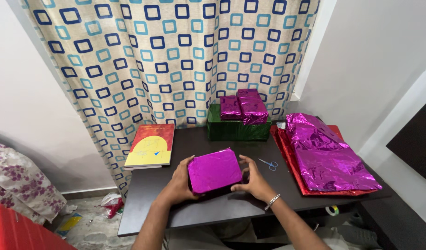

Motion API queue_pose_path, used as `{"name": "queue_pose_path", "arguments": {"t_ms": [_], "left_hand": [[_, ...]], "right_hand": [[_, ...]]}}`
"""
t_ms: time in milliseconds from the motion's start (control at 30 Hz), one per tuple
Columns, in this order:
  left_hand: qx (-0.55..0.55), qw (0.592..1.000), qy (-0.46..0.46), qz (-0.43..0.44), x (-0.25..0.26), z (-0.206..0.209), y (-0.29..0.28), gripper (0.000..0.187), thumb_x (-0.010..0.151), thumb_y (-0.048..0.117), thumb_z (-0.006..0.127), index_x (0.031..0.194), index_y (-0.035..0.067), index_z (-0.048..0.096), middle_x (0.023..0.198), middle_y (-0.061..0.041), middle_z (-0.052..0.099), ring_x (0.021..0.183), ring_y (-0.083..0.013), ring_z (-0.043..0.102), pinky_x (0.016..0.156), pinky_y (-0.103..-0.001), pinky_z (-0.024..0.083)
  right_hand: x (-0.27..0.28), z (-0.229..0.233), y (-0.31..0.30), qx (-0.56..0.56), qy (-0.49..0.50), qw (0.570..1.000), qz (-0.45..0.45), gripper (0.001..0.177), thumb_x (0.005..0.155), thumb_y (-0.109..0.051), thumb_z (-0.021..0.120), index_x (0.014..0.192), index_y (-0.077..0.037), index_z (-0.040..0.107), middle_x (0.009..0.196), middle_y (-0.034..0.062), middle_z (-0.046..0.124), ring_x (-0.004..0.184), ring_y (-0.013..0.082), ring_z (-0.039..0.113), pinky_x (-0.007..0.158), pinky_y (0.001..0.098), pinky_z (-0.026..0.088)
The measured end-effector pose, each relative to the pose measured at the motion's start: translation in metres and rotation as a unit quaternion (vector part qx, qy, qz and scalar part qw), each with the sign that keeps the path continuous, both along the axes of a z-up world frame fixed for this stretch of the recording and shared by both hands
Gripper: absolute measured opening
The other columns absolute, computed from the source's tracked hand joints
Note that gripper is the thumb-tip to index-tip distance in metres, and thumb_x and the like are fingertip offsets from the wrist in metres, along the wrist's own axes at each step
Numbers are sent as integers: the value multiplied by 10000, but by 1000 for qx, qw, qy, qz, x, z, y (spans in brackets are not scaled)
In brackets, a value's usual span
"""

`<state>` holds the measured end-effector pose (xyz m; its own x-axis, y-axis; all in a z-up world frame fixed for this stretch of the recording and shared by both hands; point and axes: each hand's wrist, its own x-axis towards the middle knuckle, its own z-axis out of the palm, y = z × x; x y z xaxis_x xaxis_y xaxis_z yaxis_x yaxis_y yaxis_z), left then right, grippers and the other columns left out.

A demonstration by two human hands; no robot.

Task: The person wraps a book with purple metallic wrapping paper on a table. They fold the paper around the book, secure it with tape, and trim excess paper with scissors. The wrapped book is placed with other wrapped items.

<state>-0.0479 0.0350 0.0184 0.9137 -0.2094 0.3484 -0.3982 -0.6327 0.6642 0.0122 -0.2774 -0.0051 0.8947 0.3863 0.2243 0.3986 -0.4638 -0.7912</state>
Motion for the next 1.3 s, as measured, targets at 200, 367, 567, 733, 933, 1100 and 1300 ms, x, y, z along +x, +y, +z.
{"name": "queue_pose_path", "arguments": {"t_ms": [200, 367, 567, 733, 933, 1100, 1300], "left_hand": [[-51, 993, -84, -65, -10, 6, 5, 1183, 523, 169, 976, 1479, 92, 283, 1546, -159, 408, 1459, -330, 406, 1207, -407, 353], [-97, 993, 7, -66, -14, 14, 0, 1173, 600, 173, 974, 1524, 124, 253, 1572, -125, 420, 1458, -290, 438, 1204, -400, 357], [-109, 990, 67, -59, -20, 16, -4, 1218, 605, 157, 946, 1565, 161, 196, 1570, -105, 442, 1419, -268, 512, 1184, -392, 415], [-146, 982, 66, -95, -13, 10, -4, 1285, 613, 112, 960, 1572, 156, 104, 1646, -112, 292, 1447, -300, 455, 1180, -414, 399], [-342, 927, 141, -60, 3, -1, 1, 1335, 609, 56, 868, 1602, 230, -7, 1640, -46, 174, 1331, -314, 545, 1008, -493, 552], [-524, 838, 138, -61, 19, -20, -9, 1082, 818, 155, 773, 1602, 185, 28, 1586, -177, 360, 1319, -334, 557, 1032, -467, 492], [-524, 841, 127, 43, 25, -19, -56, 954, 897, 259, 738, 1566, 148, 67, 1565, -171, 402, 1353, -268, 522, 1013, -447, 544]], "right_hand": [[5, 29, -16, -86, 22, 991, 97, 1553, 526, -323, 1003, 1598, -283, -121, 1655, 95, 95, 1301, 277, 487, 1015, 402, 552], [23, 61, -13, -142, -23, 977, 160, 1596, 476, -309, 1026, 1584, -243, -120, 1682, 121, 55, 1403, 315, 435, 1161, 428, 398], [20, 90, -2, -238, -75, 943, 219, 1482, 507, -342, 1031, 1605, -162, 52, 1654, 142, 245, 1482, 323, 365, 1189, 398, 362], [9, 87, 3, -242, -11, 959, 147, 1420, 497, -341, 996, 1606, -177, 124, 1612, 86, 350, 1430, 302, 453, 1159, 389, 410], [7, 63, 2, -139, -22, 987, 83, 1386, 458, -287, 1016, 1571, -160, 200, 1553, 102, 380, 1438, 315, 425, 1169, 411, 384], [3, 53, 18, -45, -82, 995, -17, 1386, 444, -358, 1030, 1550, -132, 226, 1497, 119, 419, 1393, 324, 470, 1157, 423, 406], [-7, 41, 58, -26, -102, 989, -101, 1390, 459, -453, 1001, 1552, -137, 203, 1522, 127, 401, 1393, 339, 485, 1095, 435, 464]]}}
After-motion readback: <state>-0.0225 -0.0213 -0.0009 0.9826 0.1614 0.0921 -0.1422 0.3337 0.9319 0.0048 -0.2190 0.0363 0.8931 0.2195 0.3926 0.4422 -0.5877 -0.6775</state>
